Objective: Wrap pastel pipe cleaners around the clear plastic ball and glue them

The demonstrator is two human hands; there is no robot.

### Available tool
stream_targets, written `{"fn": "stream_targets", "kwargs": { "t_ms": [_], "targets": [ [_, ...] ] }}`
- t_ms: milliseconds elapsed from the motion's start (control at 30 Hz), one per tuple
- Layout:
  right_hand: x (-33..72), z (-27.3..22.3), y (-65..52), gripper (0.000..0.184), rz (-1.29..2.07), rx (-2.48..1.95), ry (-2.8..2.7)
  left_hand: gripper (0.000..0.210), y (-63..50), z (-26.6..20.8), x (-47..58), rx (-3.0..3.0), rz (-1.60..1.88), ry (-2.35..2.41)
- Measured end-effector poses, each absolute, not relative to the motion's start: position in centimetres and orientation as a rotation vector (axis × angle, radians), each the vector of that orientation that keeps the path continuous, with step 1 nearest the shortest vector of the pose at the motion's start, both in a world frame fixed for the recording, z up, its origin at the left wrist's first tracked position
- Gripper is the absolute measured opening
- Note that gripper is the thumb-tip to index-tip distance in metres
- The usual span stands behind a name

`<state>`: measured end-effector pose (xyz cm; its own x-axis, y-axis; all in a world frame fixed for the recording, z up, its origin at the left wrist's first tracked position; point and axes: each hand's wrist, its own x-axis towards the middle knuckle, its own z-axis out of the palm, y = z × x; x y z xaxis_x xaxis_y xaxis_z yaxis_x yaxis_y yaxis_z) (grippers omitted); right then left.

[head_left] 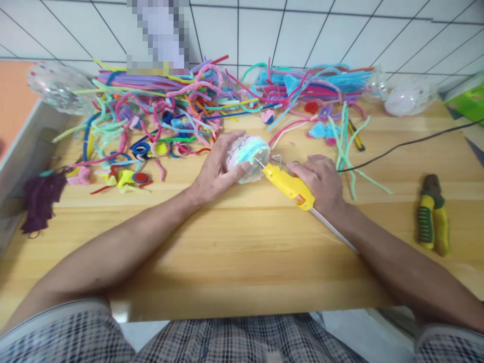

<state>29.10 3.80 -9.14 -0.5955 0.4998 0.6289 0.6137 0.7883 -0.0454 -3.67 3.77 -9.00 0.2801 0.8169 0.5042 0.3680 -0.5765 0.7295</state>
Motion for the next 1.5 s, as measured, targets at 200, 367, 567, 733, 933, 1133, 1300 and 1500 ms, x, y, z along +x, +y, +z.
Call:
{"fn": "stream_targets", "kwargs": {
  "t_ms": [200,367,567,733,933,1133,1300,1500],
  "targets": [
    [28.4,-9.0,3.6,0.058,-0.283,-0.704,-2.275,0.072,3.7,-8.9,-3.7,2.081,1.238,1.062],
    [28.5,-8.8,3.4,0.045,-0.214,-0.892,-2.398,0.071,3.8,-9.0,-3.7,2.064,1.24,1.064],
    [29.6,-7.9,3.0,0.05,-0.237,-0.939,-2.393,0.072,4.0,-9.4,-3.6,2.074,1.271,1.038],
    [29.5,-7.9,2.7,0.055,-0.253,-0.918,-2.406,0.071,4.0,-9.3,-3.6,2.096,1.29,1.015],
    [29.1,-8.2,2.8,0.053,-0.28,-0.914,-2.466,0.074,4.0,-9.0,-3.5,2.098,1.254,1.063],
    [29.7,-8.4,2.6,0.056,-0.021,-1.024,-2.396,0.074,4.0,-9.1,-3.5,2.082,1.261,1.071],
    [28.9,-6.8,0.9,0.037,0.453,-1.152,-2.137,0.073,4.0,-9.1,-3.5,2.087,1.266,1.05],
    [28.5,-5.8,1.1,0.031,0.685,-1.173,-2.014,0.073,3.9,-9.0,-3.6,2.087,1.246,1.068]
  ]
}}
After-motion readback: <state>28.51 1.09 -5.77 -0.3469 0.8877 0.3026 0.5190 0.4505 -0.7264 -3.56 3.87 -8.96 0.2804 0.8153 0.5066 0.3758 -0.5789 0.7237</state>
